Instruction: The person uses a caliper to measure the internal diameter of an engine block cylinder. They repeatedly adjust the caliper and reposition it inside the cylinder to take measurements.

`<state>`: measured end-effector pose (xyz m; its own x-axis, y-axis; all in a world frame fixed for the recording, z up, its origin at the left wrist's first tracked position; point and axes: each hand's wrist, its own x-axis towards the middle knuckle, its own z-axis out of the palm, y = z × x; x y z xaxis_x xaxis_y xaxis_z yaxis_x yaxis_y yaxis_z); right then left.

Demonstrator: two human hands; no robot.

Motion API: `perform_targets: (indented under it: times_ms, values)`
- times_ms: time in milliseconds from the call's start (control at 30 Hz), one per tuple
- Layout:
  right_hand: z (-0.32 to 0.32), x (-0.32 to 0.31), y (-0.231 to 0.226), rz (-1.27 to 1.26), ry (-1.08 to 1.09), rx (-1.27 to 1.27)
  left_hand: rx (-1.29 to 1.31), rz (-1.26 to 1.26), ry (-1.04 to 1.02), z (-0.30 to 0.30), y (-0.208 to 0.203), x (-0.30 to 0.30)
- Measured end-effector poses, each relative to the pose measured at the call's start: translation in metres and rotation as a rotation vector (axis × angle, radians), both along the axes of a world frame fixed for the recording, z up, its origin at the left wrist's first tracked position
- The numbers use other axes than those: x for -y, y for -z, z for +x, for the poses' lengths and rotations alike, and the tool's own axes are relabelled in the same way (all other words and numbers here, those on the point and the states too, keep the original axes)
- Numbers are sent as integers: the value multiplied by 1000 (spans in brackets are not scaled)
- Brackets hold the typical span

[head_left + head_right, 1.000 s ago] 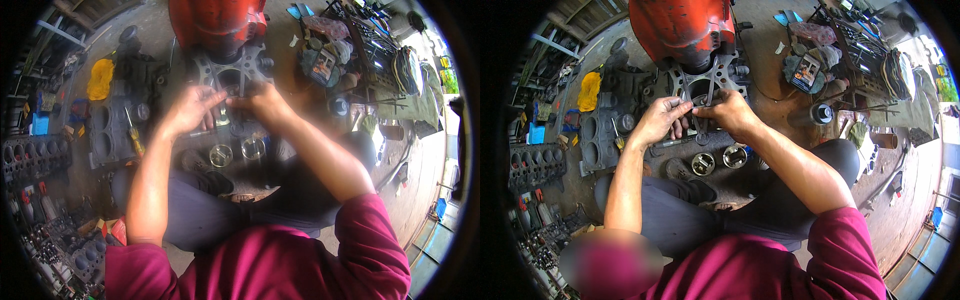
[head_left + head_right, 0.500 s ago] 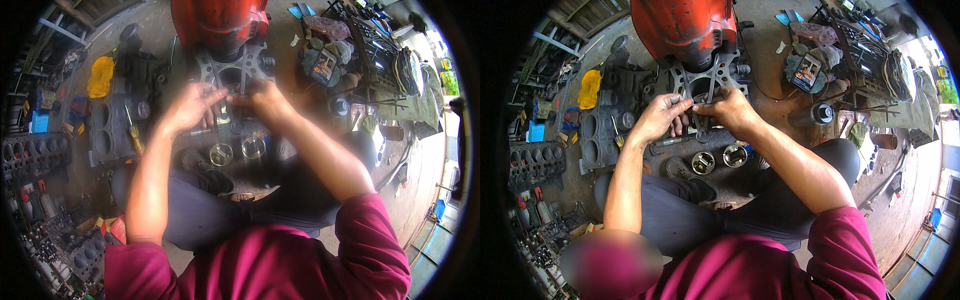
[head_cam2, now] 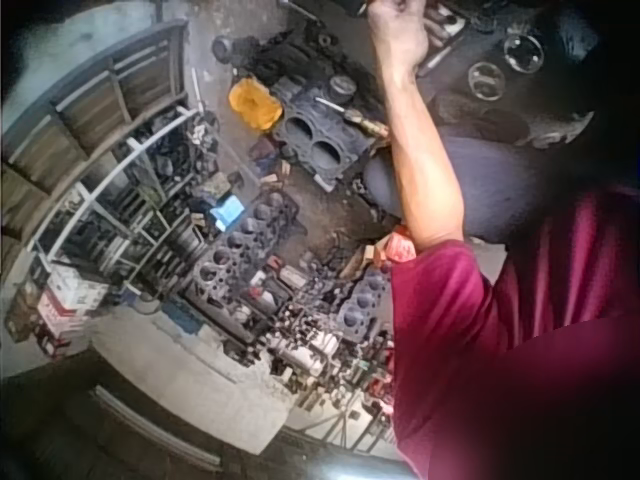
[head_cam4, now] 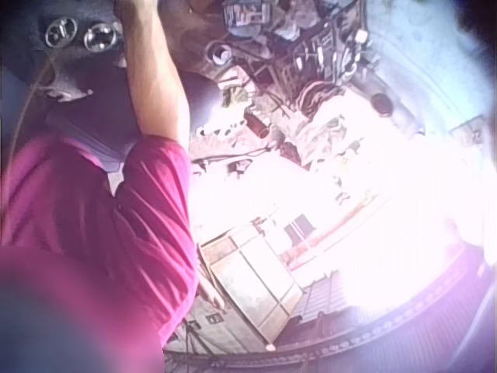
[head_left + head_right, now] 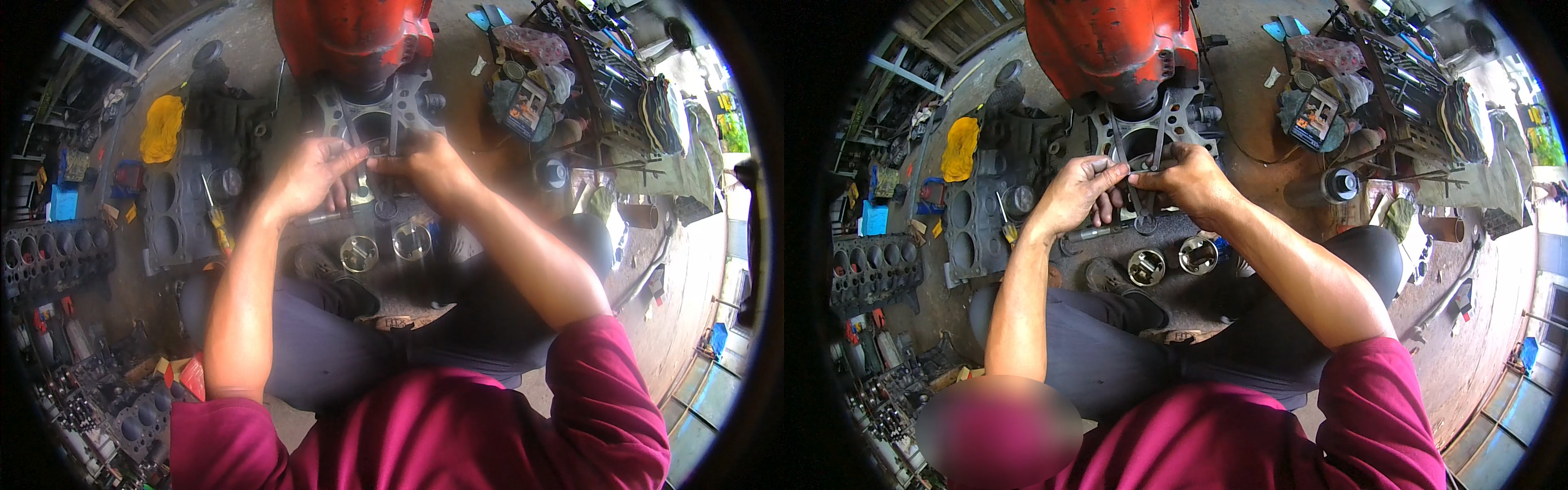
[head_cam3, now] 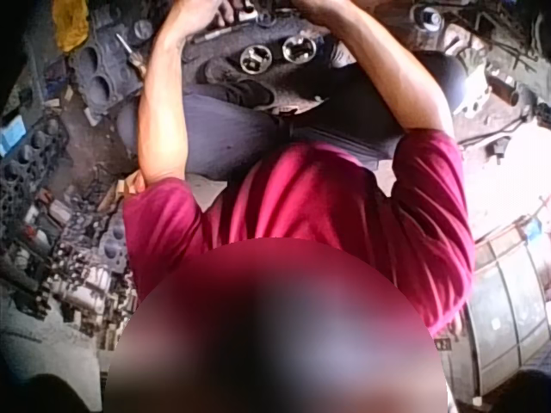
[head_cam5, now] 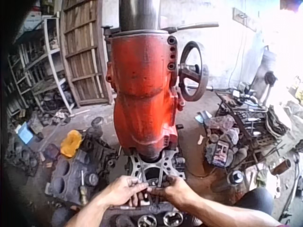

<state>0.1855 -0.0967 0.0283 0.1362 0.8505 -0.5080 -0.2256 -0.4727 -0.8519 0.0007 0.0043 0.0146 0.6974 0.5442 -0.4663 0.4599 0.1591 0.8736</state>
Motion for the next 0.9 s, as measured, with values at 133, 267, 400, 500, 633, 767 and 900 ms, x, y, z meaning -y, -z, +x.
perform_targets:
  times_ms: [133,267,400,500,633,767,900]
  values:
    - [1,-1,2,4,-23,37,0,20,-12,0,0,1]
    - [0,-1,3,-15,2,18,12,14,-18,0,0,1]
    - [3,0,2,6,-59,89,3,17,-10,-1,0,2]
    - [4,0,3,-22,-49,74,2,13,-8,0,1,2]
    - [3,-1,4,-9,-24,38,-1,14,-6,1,0,1]
    - [3,-1,2,20,-48,105,-1,30,-10,1,-2,2]
    - [3,-1,-1,4,-36,73,2,25,-6,1,-2,1]
